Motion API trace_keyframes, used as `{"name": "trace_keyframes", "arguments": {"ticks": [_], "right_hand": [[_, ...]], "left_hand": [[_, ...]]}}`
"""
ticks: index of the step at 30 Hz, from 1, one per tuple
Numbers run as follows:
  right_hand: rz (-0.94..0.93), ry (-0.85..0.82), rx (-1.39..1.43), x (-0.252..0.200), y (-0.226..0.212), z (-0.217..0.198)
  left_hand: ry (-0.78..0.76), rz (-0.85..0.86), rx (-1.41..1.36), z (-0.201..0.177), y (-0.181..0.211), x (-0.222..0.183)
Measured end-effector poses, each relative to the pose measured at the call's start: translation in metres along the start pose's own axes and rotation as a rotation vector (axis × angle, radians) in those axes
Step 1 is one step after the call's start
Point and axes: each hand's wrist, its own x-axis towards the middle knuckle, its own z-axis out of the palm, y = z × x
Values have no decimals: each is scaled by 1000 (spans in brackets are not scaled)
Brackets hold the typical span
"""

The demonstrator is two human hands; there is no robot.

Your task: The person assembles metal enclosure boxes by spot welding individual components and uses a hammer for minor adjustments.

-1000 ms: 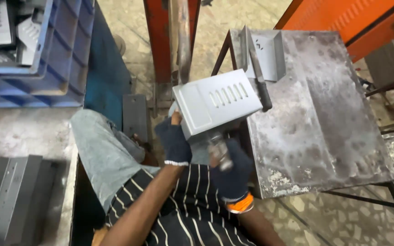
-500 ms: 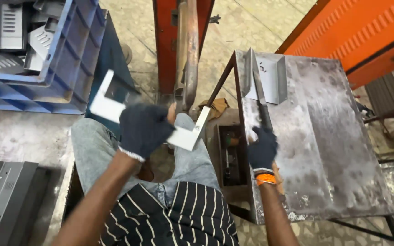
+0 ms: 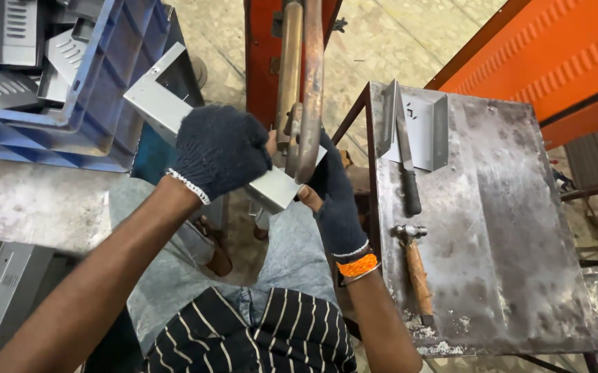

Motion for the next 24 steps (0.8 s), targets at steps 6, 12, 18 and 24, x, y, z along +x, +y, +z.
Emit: {"name": "trace_keyframes", "arguments": {"ticks": [6,12,18,24], "right_hand": [[-5,44,-155,-1,9,-8],[92,45,-37,-10,3,-6],[59,-18,-110,-6,-2,-10],[82,39,-254,-10,23,-39]], "left_hand": [[-113,27,-27,6,-2,8],[-239,33,-2,5,0,3],[-137,39,4,4,4,-1],[-96,46,-44,5,4,11]]}}
